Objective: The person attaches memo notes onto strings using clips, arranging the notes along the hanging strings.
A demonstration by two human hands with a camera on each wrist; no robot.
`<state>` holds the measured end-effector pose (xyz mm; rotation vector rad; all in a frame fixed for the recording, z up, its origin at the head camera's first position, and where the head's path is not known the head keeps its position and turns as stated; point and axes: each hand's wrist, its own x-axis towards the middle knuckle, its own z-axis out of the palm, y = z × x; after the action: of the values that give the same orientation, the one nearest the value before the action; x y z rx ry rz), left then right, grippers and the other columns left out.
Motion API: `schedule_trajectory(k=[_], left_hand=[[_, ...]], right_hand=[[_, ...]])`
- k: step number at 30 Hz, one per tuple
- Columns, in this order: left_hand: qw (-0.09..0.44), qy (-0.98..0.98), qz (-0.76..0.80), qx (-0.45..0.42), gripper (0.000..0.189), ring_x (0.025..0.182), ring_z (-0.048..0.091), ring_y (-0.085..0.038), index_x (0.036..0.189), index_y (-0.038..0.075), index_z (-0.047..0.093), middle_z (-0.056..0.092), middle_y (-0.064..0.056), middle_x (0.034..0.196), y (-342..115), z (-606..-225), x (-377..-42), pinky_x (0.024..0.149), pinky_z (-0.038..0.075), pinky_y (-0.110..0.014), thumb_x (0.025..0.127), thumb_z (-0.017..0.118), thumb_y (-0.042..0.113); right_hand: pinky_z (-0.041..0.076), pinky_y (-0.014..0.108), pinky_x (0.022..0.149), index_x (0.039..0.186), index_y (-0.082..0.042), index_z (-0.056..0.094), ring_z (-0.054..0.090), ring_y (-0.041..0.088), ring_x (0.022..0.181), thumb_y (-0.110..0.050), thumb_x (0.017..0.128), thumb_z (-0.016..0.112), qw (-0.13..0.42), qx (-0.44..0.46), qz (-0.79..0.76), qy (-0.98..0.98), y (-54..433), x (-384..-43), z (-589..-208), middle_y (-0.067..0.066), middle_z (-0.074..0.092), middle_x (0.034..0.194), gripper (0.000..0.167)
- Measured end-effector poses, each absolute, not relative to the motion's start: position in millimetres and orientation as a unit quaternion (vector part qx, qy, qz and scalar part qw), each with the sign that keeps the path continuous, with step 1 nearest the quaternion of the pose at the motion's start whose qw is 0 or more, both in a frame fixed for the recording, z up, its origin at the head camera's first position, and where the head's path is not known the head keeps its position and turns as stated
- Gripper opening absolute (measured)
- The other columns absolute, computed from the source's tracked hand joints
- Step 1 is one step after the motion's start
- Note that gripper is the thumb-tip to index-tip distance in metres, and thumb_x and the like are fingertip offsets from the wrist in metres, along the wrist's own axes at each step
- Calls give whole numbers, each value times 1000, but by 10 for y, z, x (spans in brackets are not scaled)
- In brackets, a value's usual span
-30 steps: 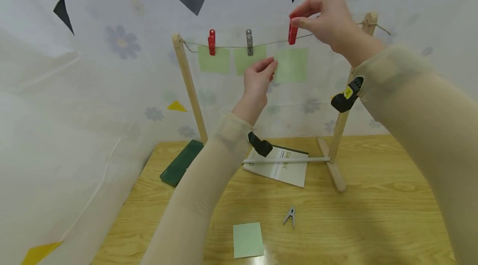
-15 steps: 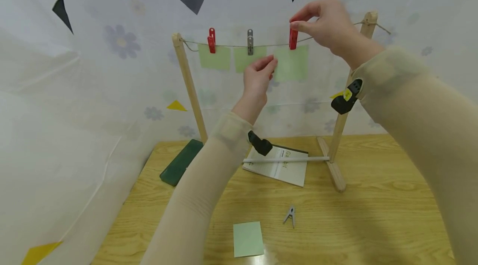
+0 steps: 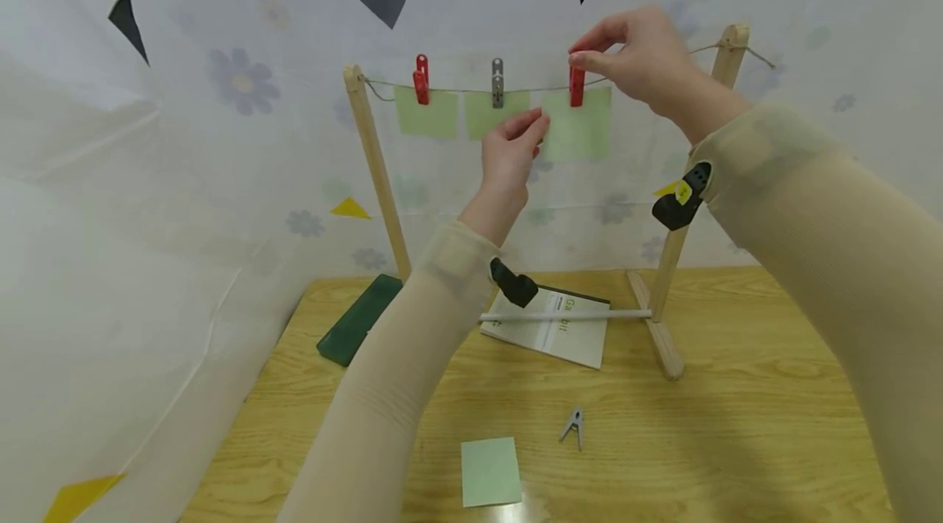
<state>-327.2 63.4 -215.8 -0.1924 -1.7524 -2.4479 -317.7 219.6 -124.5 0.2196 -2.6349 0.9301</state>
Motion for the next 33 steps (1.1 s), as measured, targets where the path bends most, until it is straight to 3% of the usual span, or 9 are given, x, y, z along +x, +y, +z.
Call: schedule_trajectory(k=[9,17,21,25,28,30,33], left_hand=[[53,-577,-813,-61,25,76,56,-4,117,2,71,69,-4,105,624,-2142,-3270,69,47,-17,93,69,10],[66,-582,-808,-65,28,76,56,-2,119,-1,70,69,-15,120,627,-2141,-3291,68,47,-14,93,68,7],[62,-578,-811,-60,26,75,57,-3,118,-1,71,70,-13,119,617,-2143,-3303,70,48,-14,93,68,7],[54,-572,-816,-57,25,75,57,-3,117,0,71,70,-12,119,594,-2160,-3299,88,54,-26,93,68,6],[50,-569,-819,-58,25,75,57,-3,117,0,71,70,-12,118,575,-2177,-3294,102,50,-37,93,68,6],[49,-570,-818,-57,24,76,58,-4,116,1,72,71,-9,115,567,-2185,-3297,99,51,-35,93,68,6],[46,-573,-817,-57,23,78,58,-5,115,2,73,71,-7,111,555,-2197,-3305,85,53,-24,93,68,8]], right_hand=[[41,46,101,131,-13,65,41,24,128,-47,97,57,165,72,308,-934,2192,-3170,-1254,10,56,138,49],[40,50,108,135,-12,62,42,28,133,-47,97,58,156,70,318,-932,2193,-3152,-1243,13,52,146,52],[40,50,108,136,-13,61,43,28,134,-48,97,58,157,69,313,-934,2197,-3153,-1251,12,52,146,53],[41,51,107,139,-13,59,43,30,134,-48,97,57,157,74,309,-935,2212,-3150,-1263,13,53,146,54],[40,52,109,142,-14,56,41,31,136,-46,98,56,155,77,312,-934,2230,-3149,-1273,13,52,146,54],[39,51,111,143,-15,54,39,30,139,-46,98,55,154,77,314,-934,2238,-3149,-1279,14,51,147,54],[38,50,112,144,-17,52,36,29,141,-45,99,54,154,73,311,-935,2246,-3151,-1287,13,52,147,53]])
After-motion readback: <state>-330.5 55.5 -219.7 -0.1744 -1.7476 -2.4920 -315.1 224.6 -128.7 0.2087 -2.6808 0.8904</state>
